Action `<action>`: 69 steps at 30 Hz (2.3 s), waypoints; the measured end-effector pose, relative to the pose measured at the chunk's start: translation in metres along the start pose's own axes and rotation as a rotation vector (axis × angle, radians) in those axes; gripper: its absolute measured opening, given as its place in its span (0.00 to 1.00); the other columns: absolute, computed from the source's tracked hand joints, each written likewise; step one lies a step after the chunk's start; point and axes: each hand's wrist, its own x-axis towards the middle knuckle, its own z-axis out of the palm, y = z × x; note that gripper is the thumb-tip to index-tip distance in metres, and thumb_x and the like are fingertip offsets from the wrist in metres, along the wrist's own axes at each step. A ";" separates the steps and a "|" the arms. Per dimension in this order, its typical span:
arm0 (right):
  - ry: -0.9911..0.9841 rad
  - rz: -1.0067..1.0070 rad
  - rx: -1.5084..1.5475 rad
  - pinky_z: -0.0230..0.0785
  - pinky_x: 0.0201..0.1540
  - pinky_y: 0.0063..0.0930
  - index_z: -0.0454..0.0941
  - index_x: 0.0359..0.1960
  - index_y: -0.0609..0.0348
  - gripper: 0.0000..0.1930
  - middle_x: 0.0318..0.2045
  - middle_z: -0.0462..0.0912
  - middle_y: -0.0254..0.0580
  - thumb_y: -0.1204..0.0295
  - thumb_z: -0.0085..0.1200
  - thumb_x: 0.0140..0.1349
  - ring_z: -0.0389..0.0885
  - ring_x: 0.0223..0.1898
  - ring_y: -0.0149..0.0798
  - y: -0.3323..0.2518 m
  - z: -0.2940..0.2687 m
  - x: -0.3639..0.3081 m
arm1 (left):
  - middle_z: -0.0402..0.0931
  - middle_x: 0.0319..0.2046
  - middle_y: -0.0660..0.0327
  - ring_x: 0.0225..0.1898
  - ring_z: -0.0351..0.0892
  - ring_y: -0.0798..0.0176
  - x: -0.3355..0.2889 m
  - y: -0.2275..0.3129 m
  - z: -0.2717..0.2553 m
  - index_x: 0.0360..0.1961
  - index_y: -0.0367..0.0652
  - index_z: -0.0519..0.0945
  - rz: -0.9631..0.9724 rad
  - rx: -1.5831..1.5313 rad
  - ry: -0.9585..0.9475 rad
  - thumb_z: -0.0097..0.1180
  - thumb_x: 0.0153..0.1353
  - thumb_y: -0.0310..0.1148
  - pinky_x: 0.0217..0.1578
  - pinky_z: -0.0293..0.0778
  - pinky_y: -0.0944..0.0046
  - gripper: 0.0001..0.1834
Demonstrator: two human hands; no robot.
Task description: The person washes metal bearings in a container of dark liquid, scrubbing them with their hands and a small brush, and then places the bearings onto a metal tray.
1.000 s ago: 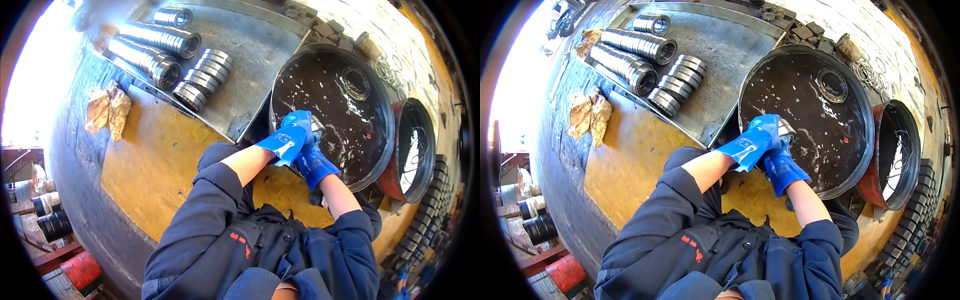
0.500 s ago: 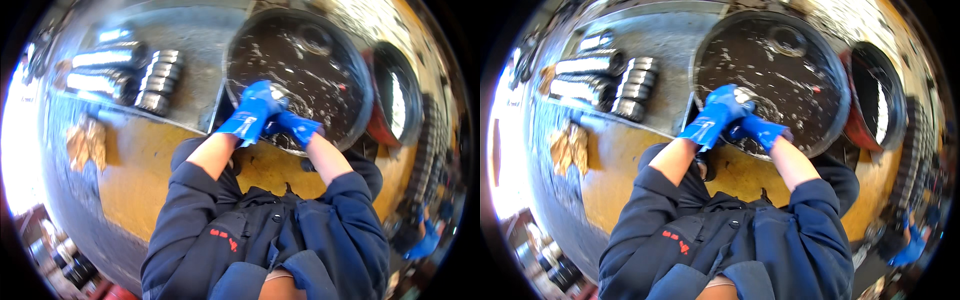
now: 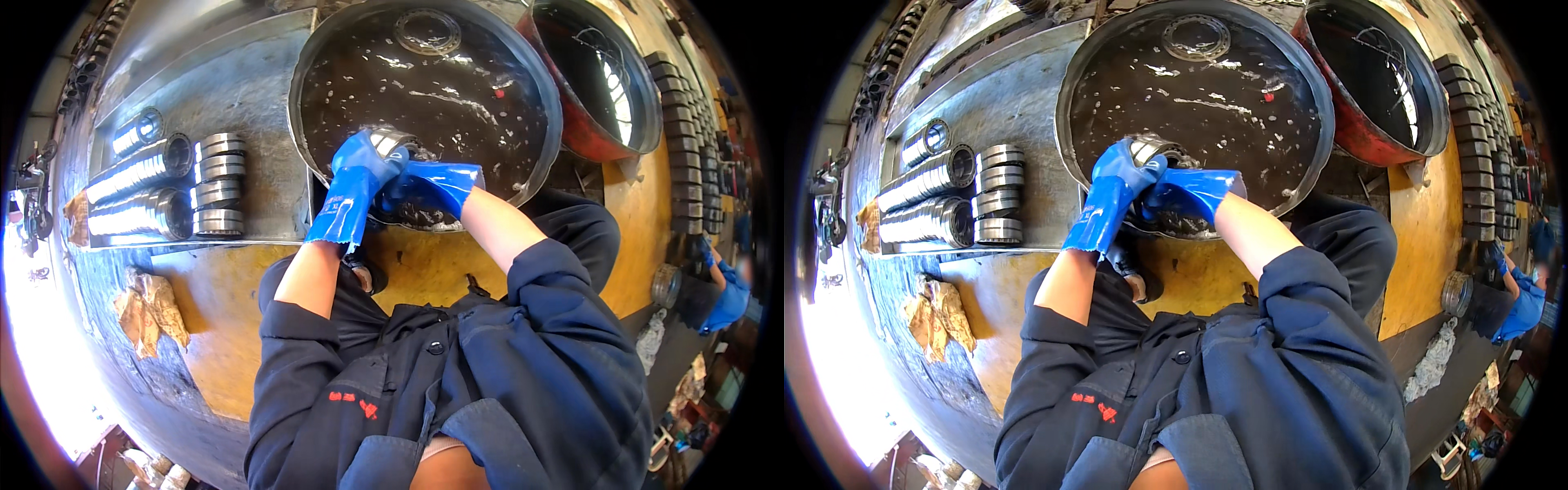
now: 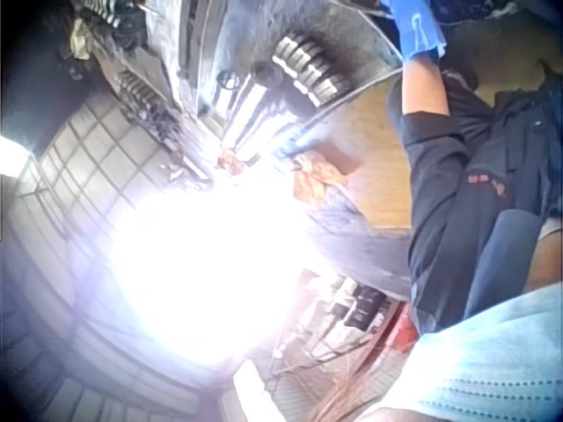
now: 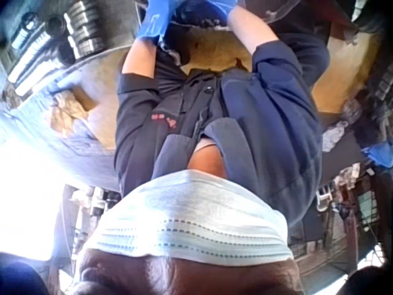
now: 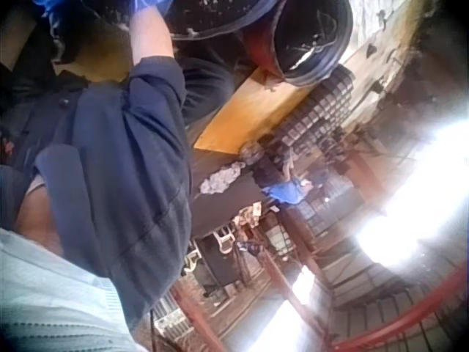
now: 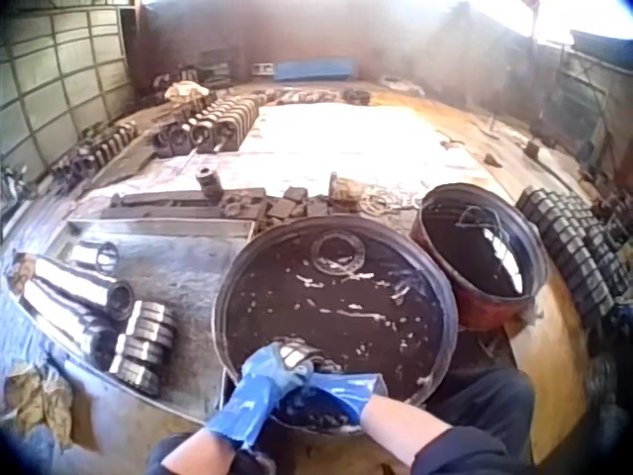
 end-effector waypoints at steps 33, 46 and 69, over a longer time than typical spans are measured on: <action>-0.154 -0.059 0.306 0.75 0.45 0.31 0.89 0.40 0.59 0.10 0.35 0.90 0.42 0.72 0.61 0.59 0.85 0.40 0.38 0.025 -0.013 0.014 | 0.86 0.54 0.40 0.59 0.85 0.40 0.001 0.000 0.007 0.60 0.37 0.83 -0.089 0.072 0.057 0.69 0.55 0.60 0.61 0.79 0.50 0.41; 0.039 -0.150 0.490 0.75 0.57 0.33 0.84 0.50 0.59 0.12 0.48 0.87 0.41 0.68 0.58 0.69 0.82 0.49 0.36 0.013 0.018 0.031 | 0.83 0.58 0.38 0.61 0.83 0.38 0.009 -0.008 0.015 0.61 0.34 0.81 -0.018 0.048 0.071 0.70 0.54 0.61 0.63 0.77 0.49 0.45; -0.112 -0.059 -0.013 0.77 0.52 0.31 0.88 0.41 0.61 0.08 0.39 0.90 0.46 0.74 0.63 0.62 0.87 0.46 0.38 0.014 -0.006 0.015 | 0.86 0.55 0.39 0.59 0.85 0.40 0.000 0.006 -0.002 0.60 0.38 0.84 -0.045 0.027 -0.004 0.70 0.55 0.60 0.62 0.78 0.50 0.41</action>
